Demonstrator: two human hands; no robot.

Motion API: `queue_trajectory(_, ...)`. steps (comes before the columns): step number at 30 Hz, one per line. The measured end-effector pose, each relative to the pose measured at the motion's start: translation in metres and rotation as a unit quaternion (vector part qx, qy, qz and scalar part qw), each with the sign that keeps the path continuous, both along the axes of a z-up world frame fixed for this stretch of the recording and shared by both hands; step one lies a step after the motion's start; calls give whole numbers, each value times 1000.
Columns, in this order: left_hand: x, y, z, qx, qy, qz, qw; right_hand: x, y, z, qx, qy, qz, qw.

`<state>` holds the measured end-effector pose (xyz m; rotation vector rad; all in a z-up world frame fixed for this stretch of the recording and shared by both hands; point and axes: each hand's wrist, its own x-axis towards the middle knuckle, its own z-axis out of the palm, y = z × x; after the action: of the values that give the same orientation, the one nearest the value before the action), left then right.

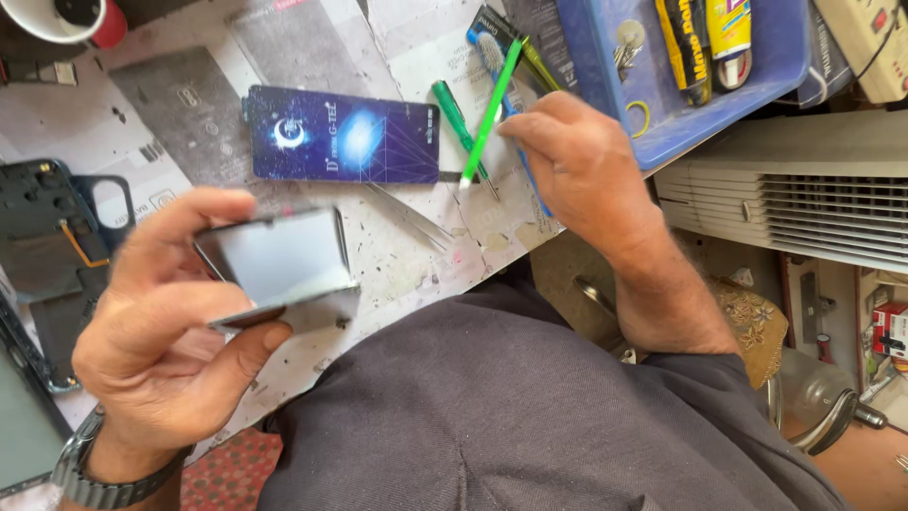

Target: The person uses a plastic card and a green utility knife to pry and separate the screen assembly from the smartphone frame. They repeatedly insert the card along the edges, then use the knife to lift and release the display from the chassis.

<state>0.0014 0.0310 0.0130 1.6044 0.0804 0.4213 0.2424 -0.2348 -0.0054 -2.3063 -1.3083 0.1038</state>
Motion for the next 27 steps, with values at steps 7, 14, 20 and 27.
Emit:
queue_trajectory(7, 3, 0, -14, -134, 10, -35, 990, 9, -7, 4, -44, -28, -75, 996)
queue_trajectory(14, -4, 3, -23, -214, 45, -81, 972, 20, -17, 19, -28, -50, -100, 993)
queue_trajectory(20, 0, 4, -17, -225, 66, -79, 969, 18, -27, 51, 10, -63, -112, 992)
queue_trajectory(27, -13, -6, -28, -261, 85, -92, 957, -21, 2, 30, -14, 45, 20, 999)
